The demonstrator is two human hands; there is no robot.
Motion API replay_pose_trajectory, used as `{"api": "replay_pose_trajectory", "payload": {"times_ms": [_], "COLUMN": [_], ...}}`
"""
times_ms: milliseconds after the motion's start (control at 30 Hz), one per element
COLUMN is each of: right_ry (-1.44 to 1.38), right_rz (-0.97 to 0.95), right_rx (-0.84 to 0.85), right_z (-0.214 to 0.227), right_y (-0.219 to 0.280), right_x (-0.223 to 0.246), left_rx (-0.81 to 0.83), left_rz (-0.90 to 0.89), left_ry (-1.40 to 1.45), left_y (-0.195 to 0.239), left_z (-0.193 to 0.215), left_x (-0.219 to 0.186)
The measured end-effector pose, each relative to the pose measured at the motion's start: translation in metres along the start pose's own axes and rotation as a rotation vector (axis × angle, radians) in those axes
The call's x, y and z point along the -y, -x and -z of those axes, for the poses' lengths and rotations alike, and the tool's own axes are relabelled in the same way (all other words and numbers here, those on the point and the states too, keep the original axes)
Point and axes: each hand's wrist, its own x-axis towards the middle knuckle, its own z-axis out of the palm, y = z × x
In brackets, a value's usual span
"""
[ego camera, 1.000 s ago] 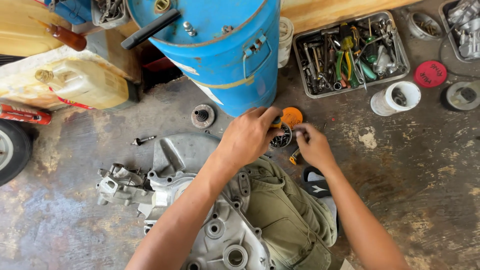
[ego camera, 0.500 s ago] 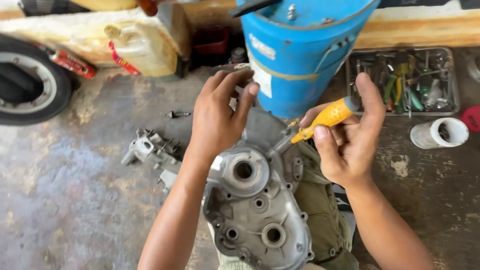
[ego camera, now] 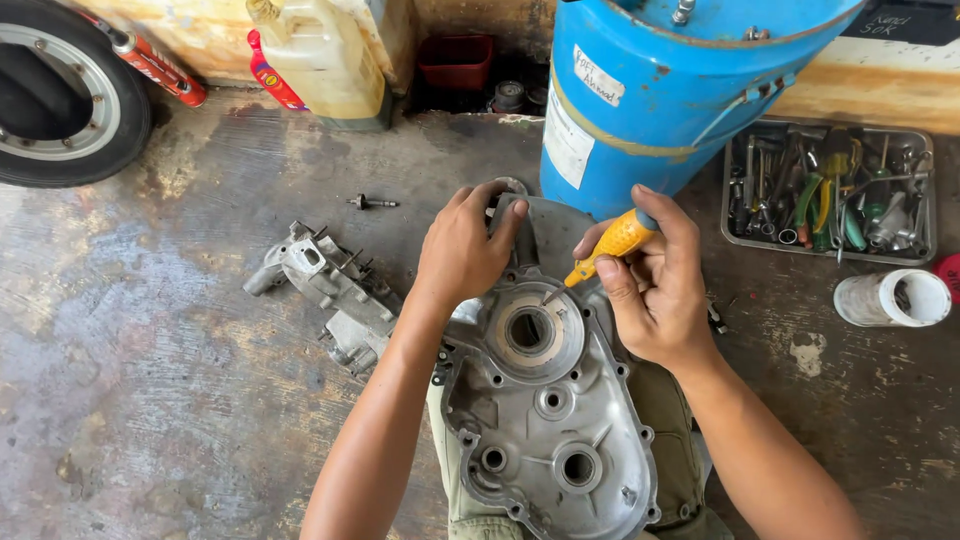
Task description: Repairing a motorcycle engine casing by prying components with a screwdriver and using a hammer
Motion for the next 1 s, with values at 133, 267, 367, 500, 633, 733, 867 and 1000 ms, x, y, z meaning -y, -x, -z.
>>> {"api": "replay_pose_trajectory", "payload": {"times_ms": [133,267,367,500,633,733,867,1000], "right_ry": [0.064,0.142,0.21,0.251,-0.131,-0.327,-0.564,-0.831], "right_rz": [0.006,-0.045,-0.057,-0.072,-0.283,-0.387,-0.398,-0.417], "right_rx": [0.047,0.048,0.0,-0.04,-0.206,-0.475,-0.382,-0.147], "right_z": [0.0,-0.003,-0.002,-0.016,-0.041,-0.051,-0.039,-0.022], "right_y": [-0.009,-0.017,-0.019,-0.021,-0.031,-0.039,-0.042,-0.039], "right_x": [-0.001,0.005,0.005,0.022,0.015,0.01,-0.005,-0.03], "left_rx": [0.04,0.019,-0.016,-0.015,0.007,0.003,0.004,-0.006], "left_rz": [0.033,0.018,0.026,0.008,0.034,0.002,0.0,-0.006], "left_ry": [0.104,0.186,0.164,0.195,0.171,0.208,0.226,0.222], "left_y": [0.0,0.002,0.002,0.001,0.0,0.003,0.0,-0.001], "left_z": [-0.002,-0.002,-0.002,-0.006,-0.008,-0.007,-0.006,-0.006], "left_x": [0.002,-0.003,-0.001,0.004,0.0,-0.004,-0.001,-0.003]}}
